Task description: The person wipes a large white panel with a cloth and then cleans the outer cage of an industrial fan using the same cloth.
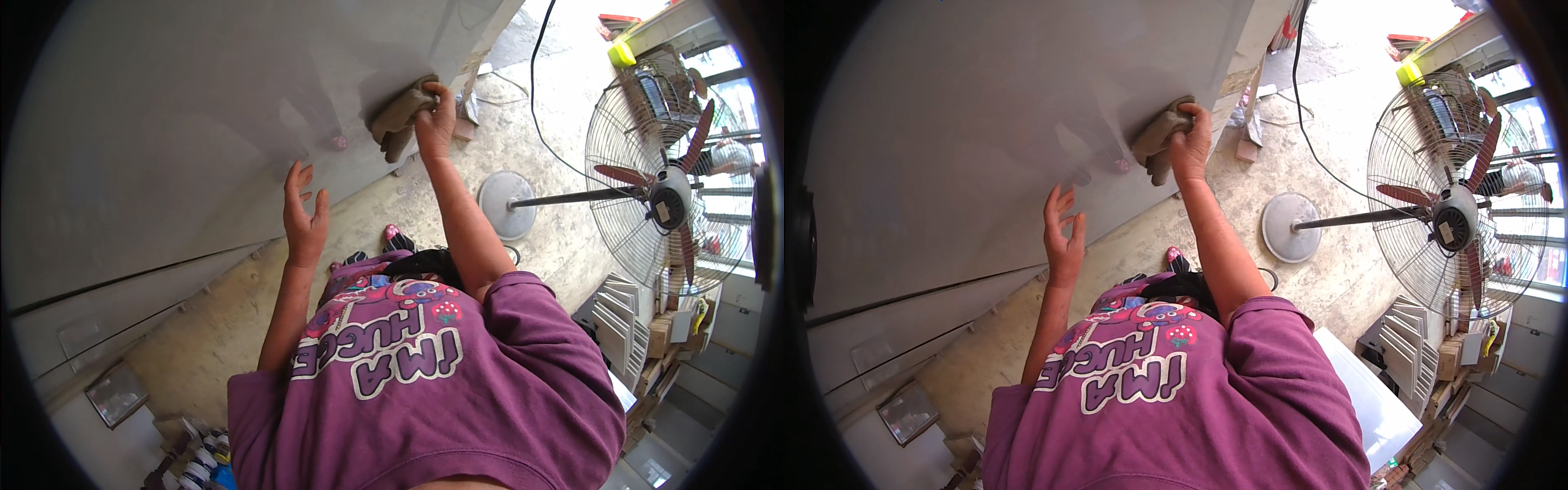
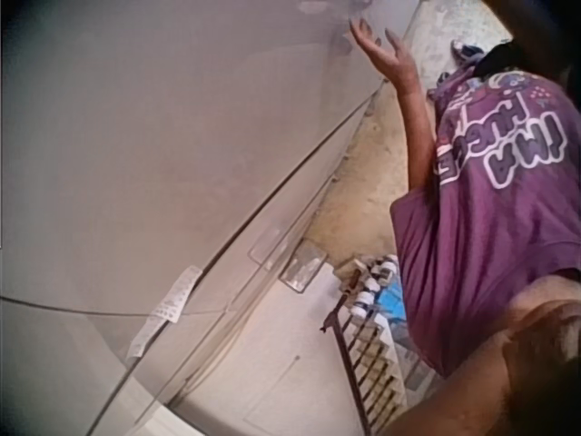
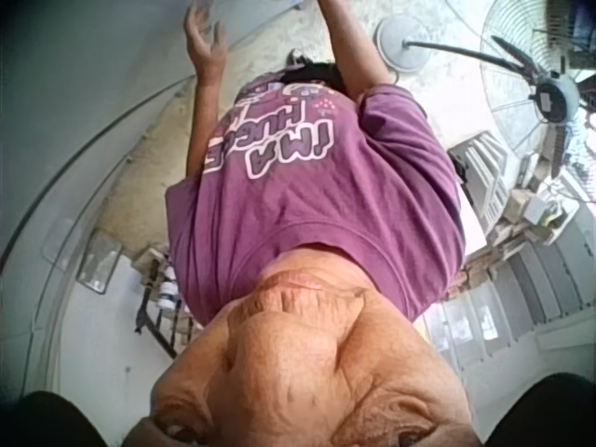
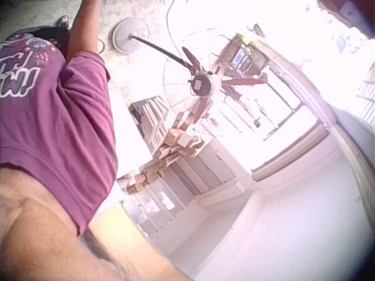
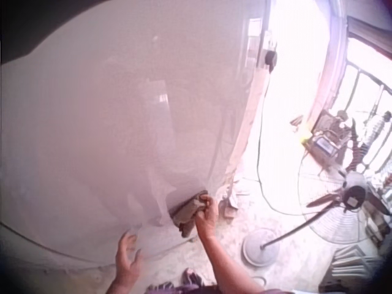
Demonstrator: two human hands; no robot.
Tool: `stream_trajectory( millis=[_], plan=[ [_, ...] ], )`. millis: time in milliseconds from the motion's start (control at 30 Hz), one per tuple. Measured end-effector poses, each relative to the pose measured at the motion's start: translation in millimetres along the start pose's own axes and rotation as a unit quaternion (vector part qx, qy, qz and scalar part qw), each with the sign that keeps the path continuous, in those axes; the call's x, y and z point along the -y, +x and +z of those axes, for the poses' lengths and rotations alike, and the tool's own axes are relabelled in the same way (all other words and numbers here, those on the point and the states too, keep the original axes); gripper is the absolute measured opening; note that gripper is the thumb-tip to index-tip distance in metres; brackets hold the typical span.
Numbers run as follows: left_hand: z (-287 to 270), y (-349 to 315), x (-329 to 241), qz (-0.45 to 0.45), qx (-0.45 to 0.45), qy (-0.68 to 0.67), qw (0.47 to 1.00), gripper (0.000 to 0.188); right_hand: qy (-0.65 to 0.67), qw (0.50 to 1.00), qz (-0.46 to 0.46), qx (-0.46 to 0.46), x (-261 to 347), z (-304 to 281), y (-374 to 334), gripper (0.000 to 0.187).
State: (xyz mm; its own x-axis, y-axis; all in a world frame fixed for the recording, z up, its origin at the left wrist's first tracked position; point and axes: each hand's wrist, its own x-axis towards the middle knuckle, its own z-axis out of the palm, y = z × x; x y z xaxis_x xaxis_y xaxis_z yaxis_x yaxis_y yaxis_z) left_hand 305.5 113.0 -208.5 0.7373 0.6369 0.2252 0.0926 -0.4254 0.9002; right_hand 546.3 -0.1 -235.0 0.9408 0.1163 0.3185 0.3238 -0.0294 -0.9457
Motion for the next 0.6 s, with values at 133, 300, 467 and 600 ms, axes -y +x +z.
stream_trajectory(
  millis=[133, 300, 467, 600],
  plan=[
    [2.3, -6.5, 6.2, -0.017, 0.01, 0.012, 1.0, 0.06, 0.003, 0.998, 0.038, -0.047, -27.7, -14.7, 23.0, 0.043],
    [3.7, -9.4, 13.2, -0.025, 0.01, 0.005, 1.0, 0.061, 0.014, 0.99, 0.082, -0.118, -50.5, -26.3, 52.0, 0.04],
    [0.2, -13.5, 15.9, -0.038, 0.01, -0.002, 0.999, 0.06, 0.013, 0.977, 0.139, -0.159, -52.3, -27.7, 64.0, 0.039],
    [-9.4, -19.3, 18.5, -0.052, 0.006, -0.005, 0.999, 0.06, 0.064, 0.972, 0.145, -0.171, -52.5, -23.9, 68.0, 0.038]
  ],
)
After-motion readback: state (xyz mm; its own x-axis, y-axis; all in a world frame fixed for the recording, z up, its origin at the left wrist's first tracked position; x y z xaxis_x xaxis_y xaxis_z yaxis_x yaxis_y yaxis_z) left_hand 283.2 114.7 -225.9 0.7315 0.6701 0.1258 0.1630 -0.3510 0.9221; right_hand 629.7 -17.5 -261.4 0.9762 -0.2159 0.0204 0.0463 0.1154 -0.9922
